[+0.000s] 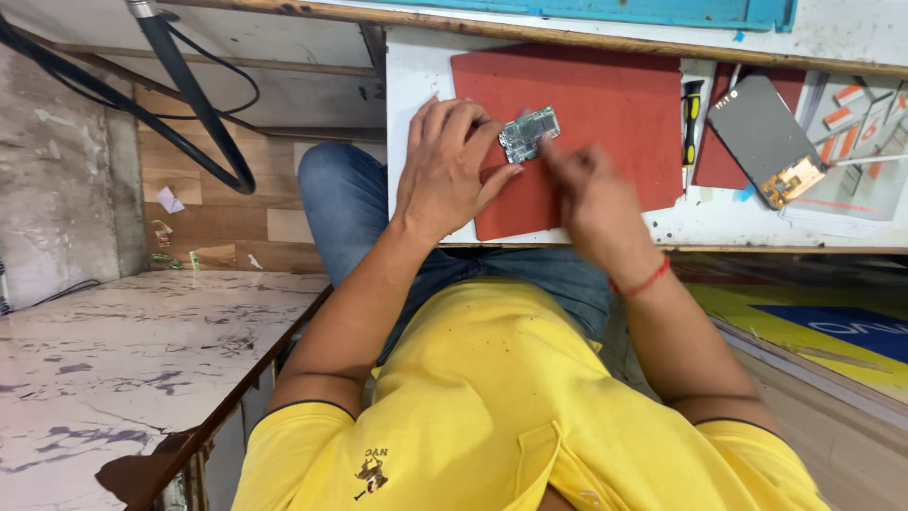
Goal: The person uses a small tool to scrape or clean a circuit board placed on a red mat. They then use a hot air gun to apply heat to the same circuit board. The person handles the circuit board and tools throughout the clip.
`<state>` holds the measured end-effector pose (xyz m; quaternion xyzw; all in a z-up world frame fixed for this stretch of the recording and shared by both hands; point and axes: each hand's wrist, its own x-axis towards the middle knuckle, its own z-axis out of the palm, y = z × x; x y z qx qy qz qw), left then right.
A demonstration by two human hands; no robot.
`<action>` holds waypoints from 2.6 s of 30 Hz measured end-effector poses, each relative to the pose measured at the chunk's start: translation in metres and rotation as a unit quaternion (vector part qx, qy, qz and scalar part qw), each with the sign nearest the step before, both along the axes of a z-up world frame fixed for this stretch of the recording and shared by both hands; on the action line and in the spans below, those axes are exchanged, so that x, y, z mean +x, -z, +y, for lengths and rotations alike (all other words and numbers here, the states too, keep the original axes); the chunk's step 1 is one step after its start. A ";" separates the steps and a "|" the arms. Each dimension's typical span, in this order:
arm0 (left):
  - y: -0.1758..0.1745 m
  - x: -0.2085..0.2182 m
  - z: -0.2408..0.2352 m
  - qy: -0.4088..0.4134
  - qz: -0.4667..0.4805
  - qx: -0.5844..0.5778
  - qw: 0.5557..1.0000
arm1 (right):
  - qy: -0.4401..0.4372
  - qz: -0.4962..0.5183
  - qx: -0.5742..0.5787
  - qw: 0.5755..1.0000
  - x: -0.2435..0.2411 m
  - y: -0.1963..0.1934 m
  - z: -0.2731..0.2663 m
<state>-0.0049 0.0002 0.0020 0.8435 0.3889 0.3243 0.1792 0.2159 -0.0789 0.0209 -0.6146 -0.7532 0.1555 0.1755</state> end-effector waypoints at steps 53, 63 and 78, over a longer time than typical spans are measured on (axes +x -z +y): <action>-0.002 0.002 0.002 -0.011 -0.005 0.011 1.000 | -0.001 -0.047 -0.049 0.998 -0.005 -0.005 0.008; -0.002 0.013 -0.007 -0.033 0.102 0.075 0.991 | 0.028 -0.051 -0.020 0.998 0.014 -0.007 0.007; 0.004 0.016 -0.007 -0.034 0.103 0.056 0.992 | 0.007 -0.073 0.006 0.997 0.021 -0.018 0.016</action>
